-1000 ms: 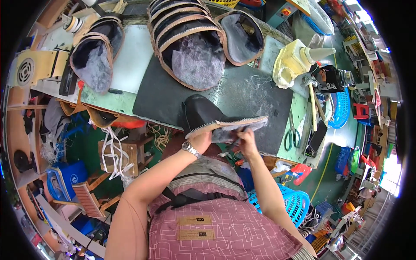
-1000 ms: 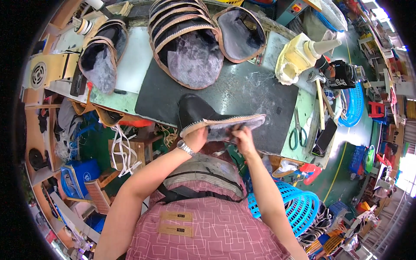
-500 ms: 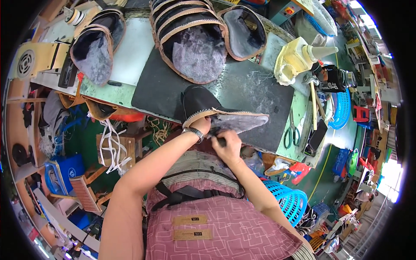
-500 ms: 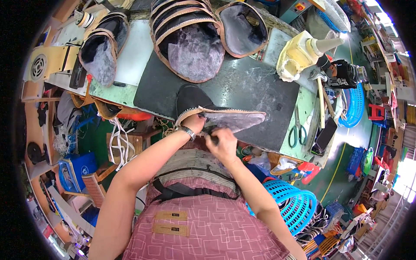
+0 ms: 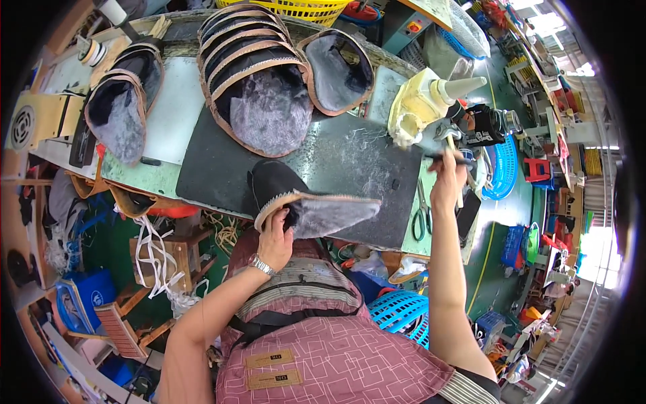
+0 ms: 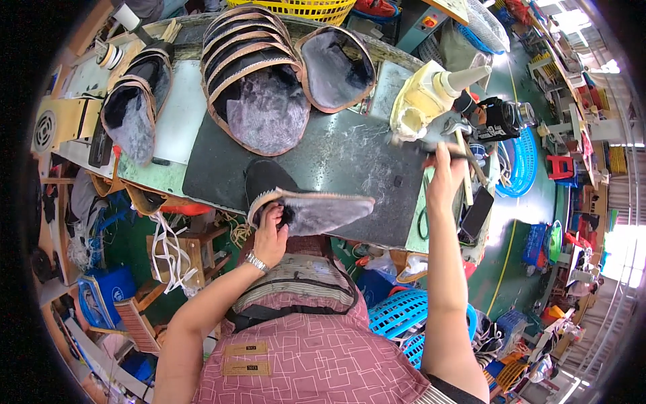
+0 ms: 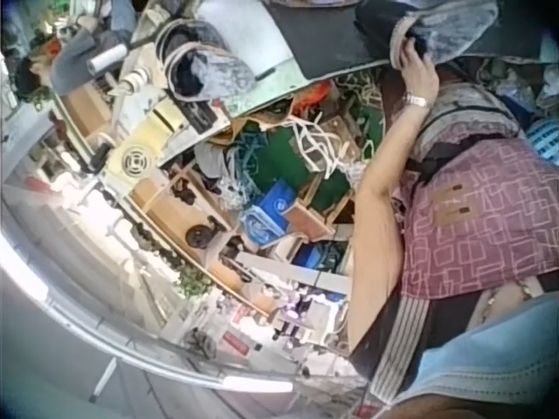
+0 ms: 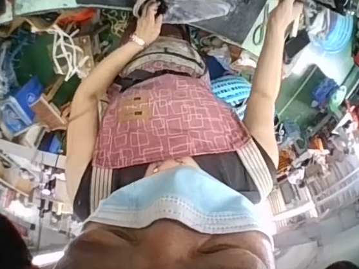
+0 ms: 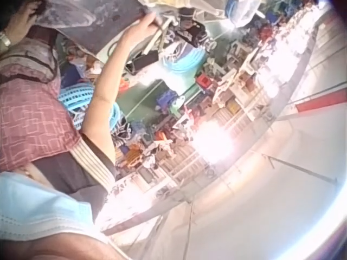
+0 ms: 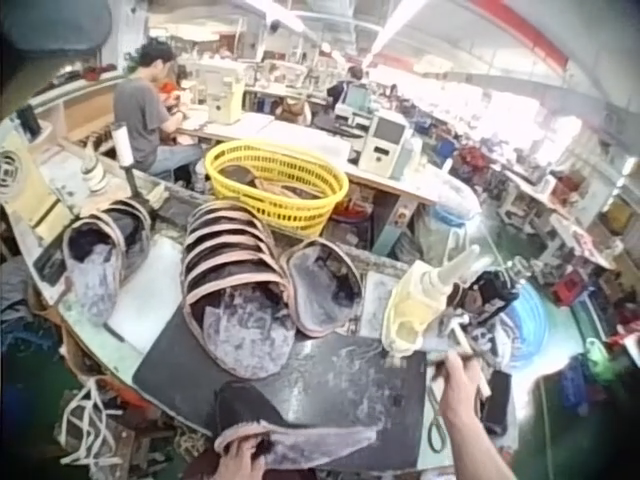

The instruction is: Applying adhesive to the edges of shoe uppers and soles using a brush.

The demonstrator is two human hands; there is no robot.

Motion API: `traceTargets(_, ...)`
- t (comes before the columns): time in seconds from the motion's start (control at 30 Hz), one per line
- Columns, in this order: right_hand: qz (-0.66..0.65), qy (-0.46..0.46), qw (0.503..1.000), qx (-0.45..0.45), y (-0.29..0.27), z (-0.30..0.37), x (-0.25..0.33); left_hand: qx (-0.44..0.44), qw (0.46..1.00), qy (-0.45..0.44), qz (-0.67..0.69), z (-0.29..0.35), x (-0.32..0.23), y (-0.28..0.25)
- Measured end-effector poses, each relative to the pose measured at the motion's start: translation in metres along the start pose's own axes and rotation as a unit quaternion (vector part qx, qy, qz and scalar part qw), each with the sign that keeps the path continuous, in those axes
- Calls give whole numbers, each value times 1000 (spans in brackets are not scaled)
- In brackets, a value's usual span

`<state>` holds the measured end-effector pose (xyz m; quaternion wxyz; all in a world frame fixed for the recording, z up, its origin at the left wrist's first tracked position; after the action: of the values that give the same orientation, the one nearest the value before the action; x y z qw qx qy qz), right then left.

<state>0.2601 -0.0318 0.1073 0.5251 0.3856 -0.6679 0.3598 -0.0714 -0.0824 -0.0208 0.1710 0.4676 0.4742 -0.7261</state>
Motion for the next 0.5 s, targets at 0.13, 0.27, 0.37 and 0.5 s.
traceTargets(0.13, 368, -84, 925, 34, -13, -66, -53, 39, 997, -15, -65, -3, -10, 0)
traceTargets(0.27, 609, -43, 789, 60, -17, -95, -84, 62, 948, 149, -273, 0, -13, -1)
traceTargets(0.37, 601, -102, 792, 20, 7, -88, -55, 83, 956, 93, -265, 2, -8, 0)
traceTargets(0.5, 473, -290, 760, 339, 64, 20, 12, 112, 980, 28, -160, -9, -18, -14)
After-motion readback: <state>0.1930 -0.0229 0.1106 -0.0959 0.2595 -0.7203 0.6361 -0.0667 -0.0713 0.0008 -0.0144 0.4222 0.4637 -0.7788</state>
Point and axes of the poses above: each hand's wrist, its own z-axis away from the middle knuckle, its own y-axis out of the palm, x = y × z, the point moved 1 cm from there along -z, towards the middle knuckle, and after that the axes turned 13 degrees about x, right-handed, at the moved point
